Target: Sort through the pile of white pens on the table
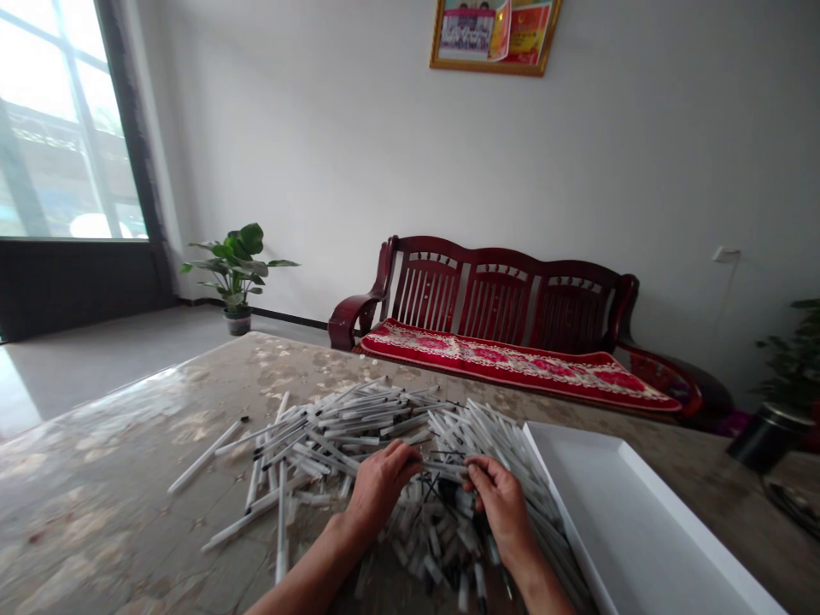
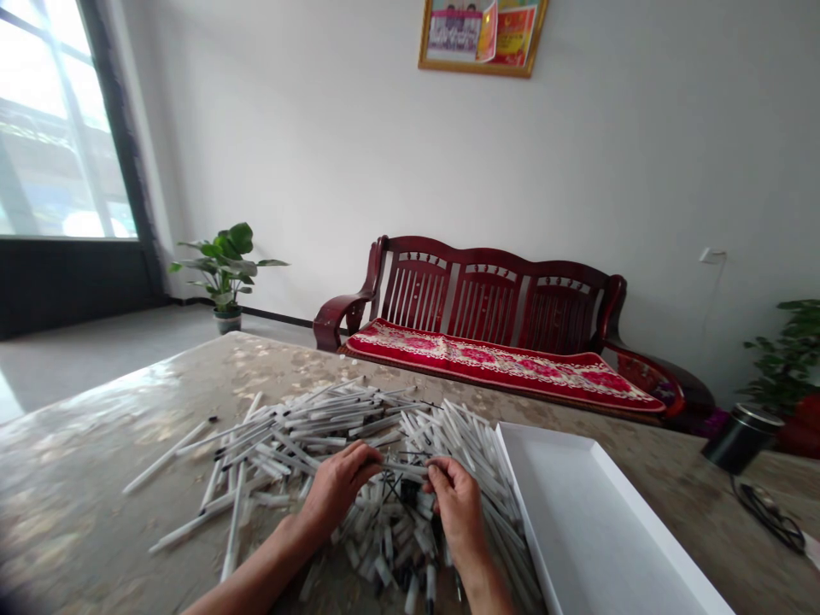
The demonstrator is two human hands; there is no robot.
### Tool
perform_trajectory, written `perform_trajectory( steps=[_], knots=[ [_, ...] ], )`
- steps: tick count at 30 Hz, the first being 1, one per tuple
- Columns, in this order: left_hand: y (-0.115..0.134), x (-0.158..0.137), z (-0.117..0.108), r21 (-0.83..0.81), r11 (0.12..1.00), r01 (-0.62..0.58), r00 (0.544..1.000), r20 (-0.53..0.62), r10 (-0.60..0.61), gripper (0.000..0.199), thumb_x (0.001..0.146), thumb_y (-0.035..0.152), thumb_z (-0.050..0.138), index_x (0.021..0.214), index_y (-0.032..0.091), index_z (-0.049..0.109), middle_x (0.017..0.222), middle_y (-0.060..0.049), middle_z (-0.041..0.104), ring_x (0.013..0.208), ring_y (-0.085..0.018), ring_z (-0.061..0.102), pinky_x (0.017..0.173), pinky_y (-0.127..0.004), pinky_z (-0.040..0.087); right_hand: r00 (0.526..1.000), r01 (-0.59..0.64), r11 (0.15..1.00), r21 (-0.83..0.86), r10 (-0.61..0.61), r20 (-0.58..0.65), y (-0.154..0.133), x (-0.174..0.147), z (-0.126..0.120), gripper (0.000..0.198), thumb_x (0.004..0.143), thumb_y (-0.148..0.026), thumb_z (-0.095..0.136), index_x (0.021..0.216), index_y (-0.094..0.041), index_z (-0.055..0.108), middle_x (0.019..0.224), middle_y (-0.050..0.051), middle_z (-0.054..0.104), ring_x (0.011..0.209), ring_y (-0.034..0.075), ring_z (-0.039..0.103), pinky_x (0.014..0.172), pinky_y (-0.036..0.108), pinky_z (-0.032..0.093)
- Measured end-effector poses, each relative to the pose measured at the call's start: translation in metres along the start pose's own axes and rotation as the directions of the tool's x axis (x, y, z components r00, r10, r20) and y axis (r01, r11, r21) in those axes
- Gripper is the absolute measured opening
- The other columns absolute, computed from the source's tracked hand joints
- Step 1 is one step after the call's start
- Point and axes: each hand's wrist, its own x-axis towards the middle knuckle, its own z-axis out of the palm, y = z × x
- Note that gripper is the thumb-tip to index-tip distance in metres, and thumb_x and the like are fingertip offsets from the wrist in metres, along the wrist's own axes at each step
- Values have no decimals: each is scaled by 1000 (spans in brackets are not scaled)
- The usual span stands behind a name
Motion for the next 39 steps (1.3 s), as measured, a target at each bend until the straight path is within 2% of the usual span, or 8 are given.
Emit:
perform_trajectory(
  steps=[9,14,20,26,29,32,35,39],
  knots=[
    [-4,-1,-6,132,981,-146,981,-113,161,12,93,29,60,86,24,68,80,1,72,74,-16,67,70,-23,48,976,174,976,-132,-189,-108,3,5,-7,31,73,-45,68,86,-18,75,77,7,75,72,23,69,62,30,55],
    [-13,0,-16,125,992,0,965,-262,33,18,95,33,55,88,25,69,82,1,72,76,-17,68,69,-24,48,941,192,971,-146,-224,-254,9,16,-31,39,72,-47,66,94,-16,74,84,9,76,75,24,71,68,33,57],
    [-22,4,-14,-58,989,134,891,-429,-146,20,94,35,49,90,24,65,87,-1,72,77,-18,69,70,-26,50,912,195,955,-221,-260,-317,20,21,-42,45,75,-53,61,100,-16,71,87,10,76,76,25,71,67,34,58],
    [-12,4,-8,-158,988,-1,966,-257,-40,15,92,28,53,89,25,67,85,0,70,76,-16,69,71,-23,50,888,352,833,-427,-441,-128,5,5,-28,39,86,-51,58,101,-19,74,97,11,74,76,21,68,69,30,56],
    [-7,1,-1,-144,986,-88,990,-123,71,14,92,25,55,87,25,68,82,1,70,76,-14,69,69,-20,49,900,415,821,-392,-434,44,-4,-4,-17,41,92,-49,56,118,-21,70,96,7,74,74,19,69,64,26,56],
    [-5,-1,3,-155,979,-130,992,-25,127,12,92,24,57,89,25,69,82,1,71,75,-14,69,68,-19,48,884,467,800,-376,-423,198,-5,-9,-7,33,93,-45,54,108,-23,74,93,6,75,81,19,71,71,25,56],
    [-7,1,0,-102,990,-97,995,16,99,11,92,25,57,95,25,69,86,1,72,79,-15,69,71,-22,48,885,461,775,-432,-438,159,1,-6,-8,33,95,-42,50,94,-22,76,88,7,76,82,20,72,75,27,56],
    [-11,6,-17,109,983,147,983,-126,-133,16,94,28,55,103,25,68,96,-3,71,91,-21,66,80,-30,47,865,355,727,-587,-494,-90,7,7,-32,43,93,-49,45,93,-18,75,90,11,77,84,24,73,76,31,56]
  ],
)
